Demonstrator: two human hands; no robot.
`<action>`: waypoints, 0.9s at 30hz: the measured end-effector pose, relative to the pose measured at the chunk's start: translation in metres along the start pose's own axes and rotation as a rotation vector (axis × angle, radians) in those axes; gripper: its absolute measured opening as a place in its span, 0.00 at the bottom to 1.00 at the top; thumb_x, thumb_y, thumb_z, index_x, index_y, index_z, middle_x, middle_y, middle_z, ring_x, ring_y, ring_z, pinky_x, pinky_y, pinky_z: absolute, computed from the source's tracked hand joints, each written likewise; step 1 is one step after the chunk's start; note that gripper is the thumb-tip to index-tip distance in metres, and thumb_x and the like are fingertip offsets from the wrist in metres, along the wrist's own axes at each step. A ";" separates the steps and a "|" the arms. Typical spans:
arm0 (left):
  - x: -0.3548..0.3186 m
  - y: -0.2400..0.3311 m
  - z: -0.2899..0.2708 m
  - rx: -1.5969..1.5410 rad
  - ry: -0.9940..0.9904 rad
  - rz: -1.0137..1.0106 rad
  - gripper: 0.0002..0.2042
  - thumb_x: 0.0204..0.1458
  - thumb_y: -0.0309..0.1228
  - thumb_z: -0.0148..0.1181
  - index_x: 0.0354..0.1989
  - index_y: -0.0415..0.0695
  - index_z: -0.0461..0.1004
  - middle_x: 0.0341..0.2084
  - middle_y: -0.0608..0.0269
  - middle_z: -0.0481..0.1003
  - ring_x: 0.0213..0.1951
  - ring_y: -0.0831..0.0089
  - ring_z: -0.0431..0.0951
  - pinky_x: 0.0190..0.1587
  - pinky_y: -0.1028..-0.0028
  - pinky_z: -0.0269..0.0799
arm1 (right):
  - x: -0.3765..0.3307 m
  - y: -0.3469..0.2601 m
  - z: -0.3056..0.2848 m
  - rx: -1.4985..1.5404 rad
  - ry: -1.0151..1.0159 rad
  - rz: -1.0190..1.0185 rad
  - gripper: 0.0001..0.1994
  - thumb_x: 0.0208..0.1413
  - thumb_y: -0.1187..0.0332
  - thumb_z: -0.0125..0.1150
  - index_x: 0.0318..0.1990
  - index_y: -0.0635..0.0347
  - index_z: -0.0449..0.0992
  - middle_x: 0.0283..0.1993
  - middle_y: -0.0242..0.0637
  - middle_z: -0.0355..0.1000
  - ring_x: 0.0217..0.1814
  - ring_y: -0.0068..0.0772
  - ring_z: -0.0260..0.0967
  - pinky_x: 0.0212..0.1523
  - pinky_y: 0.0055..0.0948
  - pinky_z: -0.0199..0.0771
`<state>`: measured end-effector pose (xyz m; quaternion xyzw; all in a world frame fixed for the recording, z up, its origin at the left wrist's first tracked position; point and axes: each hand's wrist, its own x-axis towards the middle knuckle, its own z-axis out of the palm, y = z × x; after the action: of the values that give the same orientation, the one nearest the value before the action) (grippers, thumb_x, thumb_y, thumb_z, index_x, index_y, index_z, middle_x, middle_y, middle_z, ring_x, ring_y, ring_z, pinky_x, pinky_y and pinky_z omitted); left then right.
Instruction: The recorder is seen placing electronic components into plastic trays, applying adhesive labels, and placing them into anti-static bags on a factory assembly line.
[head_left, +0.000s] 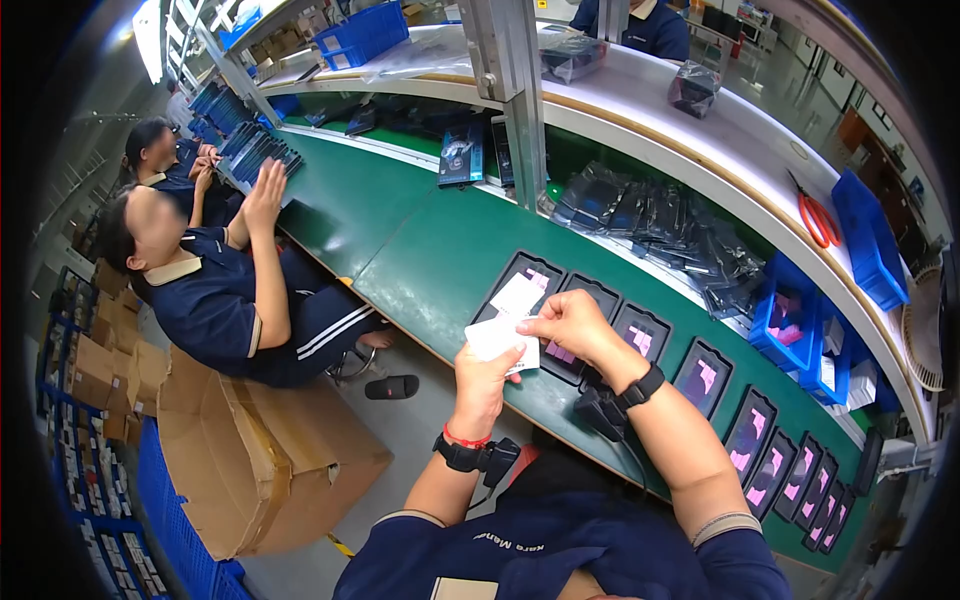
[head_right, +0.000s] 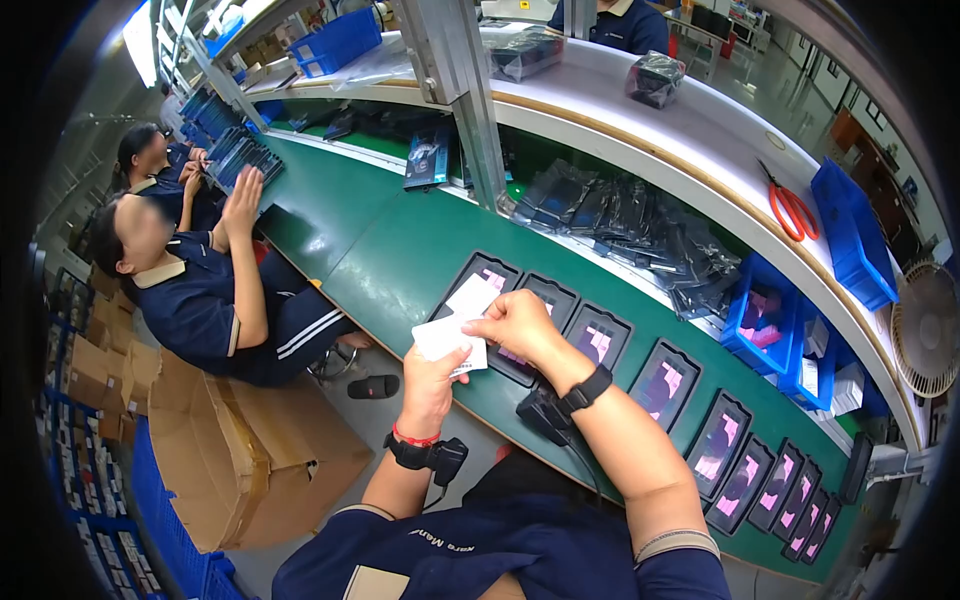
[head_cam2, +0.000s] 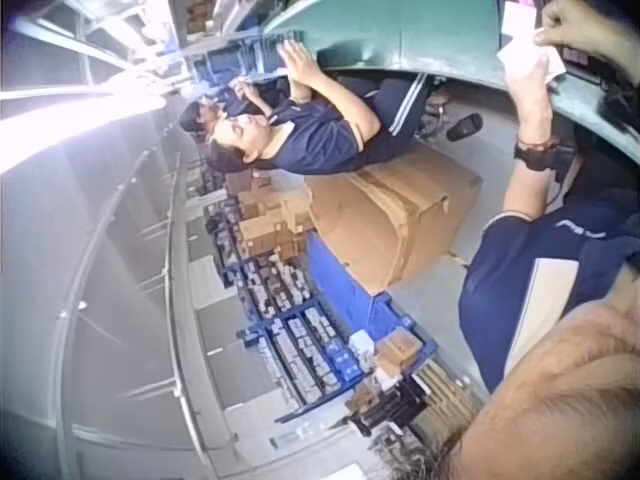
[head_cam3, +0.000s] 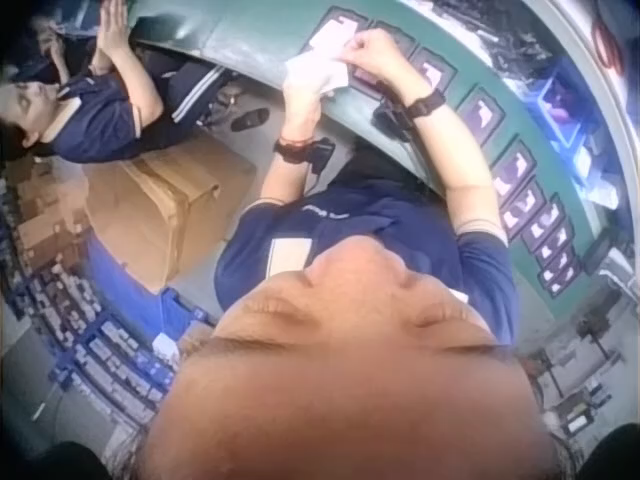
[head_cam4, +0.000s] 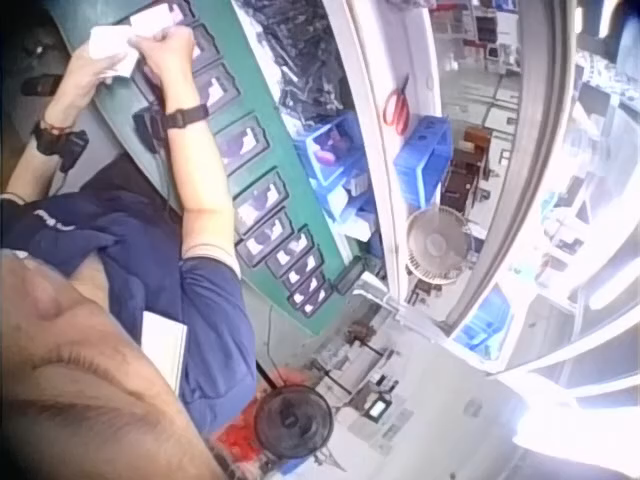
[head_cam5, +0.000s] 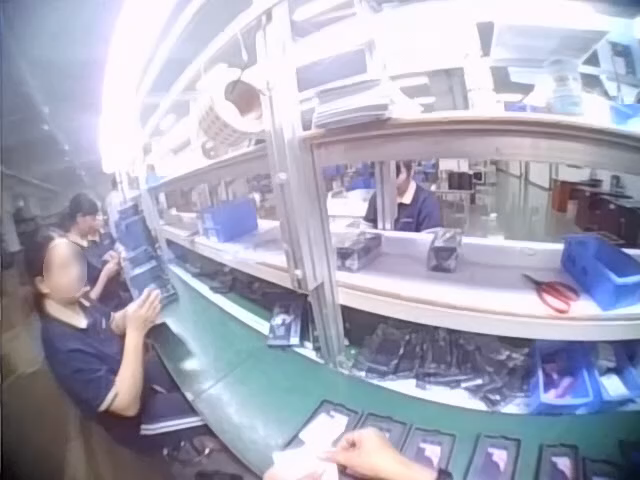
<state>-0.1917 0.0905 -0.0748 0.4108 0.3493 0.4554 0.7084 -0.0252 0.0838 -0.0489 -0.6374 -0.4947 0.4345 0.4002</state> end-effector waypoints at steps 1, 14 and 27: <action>0.003 0.000 0.003 -0.026 -0.045 -0.004 0.14 0.48 0.21 0.58 0.45 0.37 0.69 0.32 0.60 0.76 0.28 0.76 0.76 0.20 0.81 0.70 | -0.004 0.000 -0.002 -0.002 0.001 0.005 0.12 0.45 0.66 0.67 0.20 0.64 0.73 0.19 0.31 0.70 0.20 0.15 0.63 0.20 0.18 0.62; 0.007 -0.005 0.000 -0.114 -0.001 0.010 0.14 0.56 0.26 0.49 0.50 0.35 0.64 0.36 0.53 0.74 0.32 0.68 0.78 0.25 0.75 0.76 | -0.033 0.010 -0.043 0.151 0.053 0.275 0.06 0.51 0.74 0.57 0.24 0.65 0.76 0.20 0.30 0.71 0.19 0.14 0.60 0.21 0.17 0.59; 0.007 -0.002 0.001 -0.004 -0.013 0.023 0.11 0.51 0.22 0.55 0.42 0.33 0.69 0.31 0.58 0.75 0.25 0.75 0.76 0.18 0.80 0.70 | -0.039 0.010 -0.052 0.145 0.008 0.173 0.06 0.52 0.71 0.58 0.25 0.61 0.76 0.18 0.28 0.69 0.15 0.12 0.54 0.14 0.15 0.49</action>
<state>-0.1873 0.0962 -0.0773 0.4161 0.3391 0.4615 0.7063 0.0224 0.0393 -0.0365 -0.6488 -0.4035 0.4996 0.4082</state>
